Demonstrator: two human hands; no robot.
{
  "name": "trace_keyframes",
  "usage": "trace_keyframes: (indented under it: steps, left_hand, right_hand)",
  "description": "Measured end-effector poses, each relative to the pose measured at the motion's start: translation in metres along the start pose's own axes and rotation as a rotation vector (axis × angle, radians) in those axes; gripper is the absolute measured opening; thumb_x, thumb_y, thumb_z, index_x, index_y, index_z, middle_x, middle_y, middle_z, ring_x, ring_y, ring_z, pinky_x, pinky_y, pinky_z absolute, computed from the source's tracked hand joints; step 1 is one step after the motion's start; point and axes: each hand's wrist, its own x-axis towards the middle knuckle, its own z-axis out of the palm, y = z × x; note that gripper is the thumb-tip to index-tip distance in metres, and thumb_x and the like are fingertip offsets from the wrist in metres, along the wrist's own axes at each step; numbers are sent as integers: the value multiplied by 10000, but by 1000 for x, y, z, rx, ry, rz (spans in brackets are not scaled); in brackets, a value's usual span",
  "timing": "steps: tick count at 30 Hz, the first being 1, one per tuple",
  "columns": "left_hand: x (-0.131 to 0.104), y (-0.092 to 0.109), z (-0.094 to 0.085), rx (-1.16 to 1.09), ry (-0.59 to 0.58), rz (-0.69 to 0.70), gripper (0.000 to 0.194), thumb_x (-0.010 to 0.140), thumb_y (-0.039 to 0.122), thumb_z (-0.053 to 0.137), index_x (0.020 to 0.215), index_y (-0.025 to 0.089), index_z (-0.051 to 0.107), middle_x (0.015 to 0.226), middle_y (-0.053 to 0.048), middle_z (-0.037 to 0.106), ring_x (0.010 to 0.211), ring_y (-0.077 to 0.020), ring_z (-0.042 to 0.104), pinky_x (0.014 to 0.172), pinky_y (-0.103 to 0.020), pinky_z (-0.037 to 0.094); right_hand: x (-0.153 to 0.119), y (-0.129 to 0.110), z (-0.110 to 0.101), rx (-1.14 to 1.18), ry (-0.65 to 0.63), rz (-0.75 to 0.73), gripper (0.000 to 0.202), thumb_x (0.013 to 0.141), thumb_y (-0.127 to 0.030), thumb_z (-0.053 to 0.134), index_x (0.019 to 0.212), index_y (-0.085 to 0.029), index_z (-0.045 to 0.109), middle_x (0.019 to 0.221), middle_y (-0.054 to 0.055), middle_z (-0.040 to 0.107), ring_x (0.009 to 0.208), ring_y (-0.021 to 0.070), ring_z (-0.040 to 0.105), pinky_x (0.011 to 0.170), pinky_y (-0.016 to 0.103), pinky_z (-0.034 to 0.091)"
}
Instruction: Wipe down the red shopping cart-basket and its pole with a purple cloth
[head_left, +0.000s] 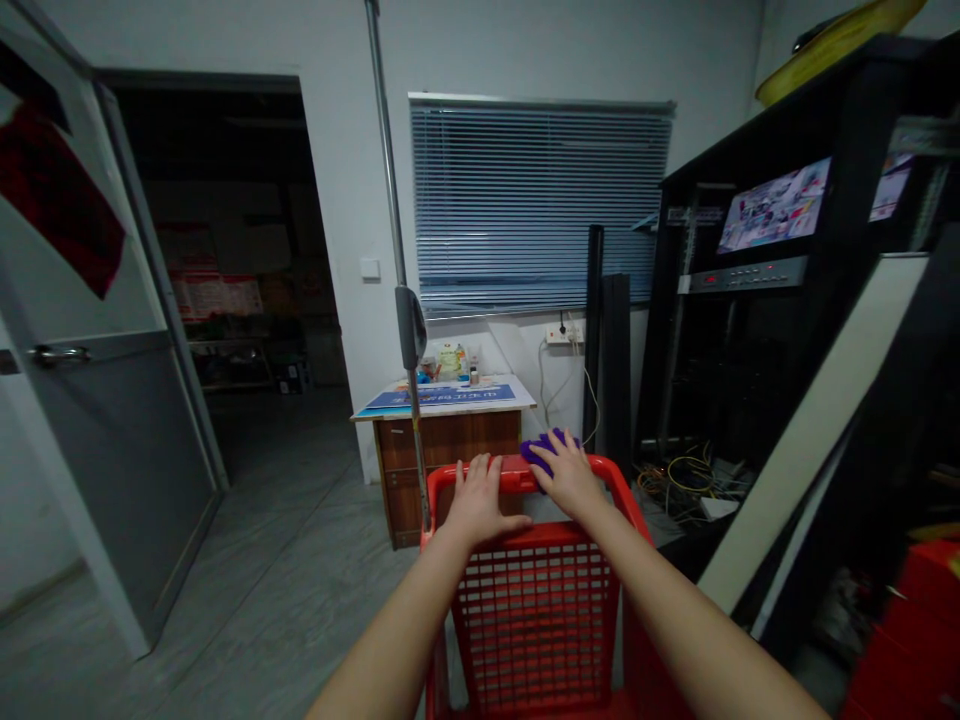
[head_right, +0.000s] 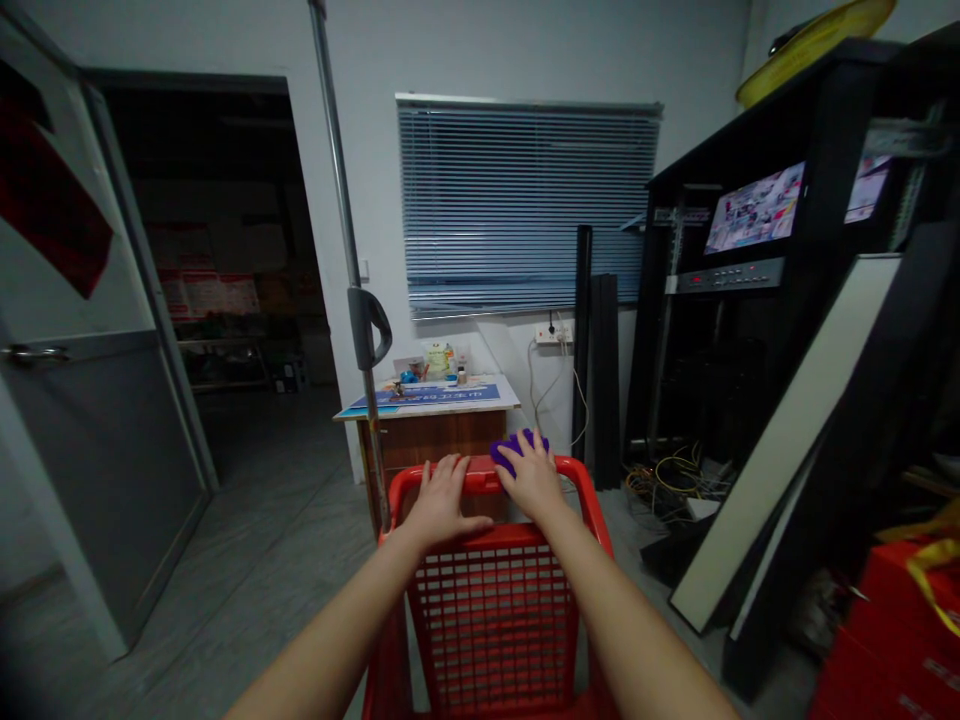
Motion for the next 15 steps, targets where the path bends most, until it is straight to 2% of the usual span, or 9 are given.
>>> trace_keyframes:
  steps: [2,6,12,15]
  left_hand:
    - [0,1,0,4,2,-5,1158,632,763,662,1491,91,275,1546,-238,288,1455,-365,212,1176,-569,33]
    - [0,3,-1,11,8,-11,1134,653,760,638,1486,81,280,1541,-248,289,1451,-374,216,1170,-580,30]
    - [0,1,1,13,1,-6,1132,646,745,649,1479,74,277,1542,-246,285,1455,-367,208,1175,-573,31]
    - [-2,-2,0,17,-9,8,1101,677,735,625,1484,80,262,1551,-233,276,1462,-348,197,1180,-561,35]
  right_hand:
    - [1,1,-1,-5,-4,-79,374,968,-377,454,1295,-276,607,1486,85,446,1434,366,250,1085,578,318]
    - [-1,-2,-4,-7,-7,-200,354,984,-287,417,1245,-197,639,1415,78,534,1412,321,323,1088,527,352]
    - [-8,-23,-7,-11,-6,-390,330,978,-249,442,1240,-180,631,1371,81,575,1390,252,379,1125,485,320]
    - [-11,-27,-9,-8,-12,-459,344,958,-280,497,1271,-193,609,1388,77,561,1399,262,363,1142,503,288]
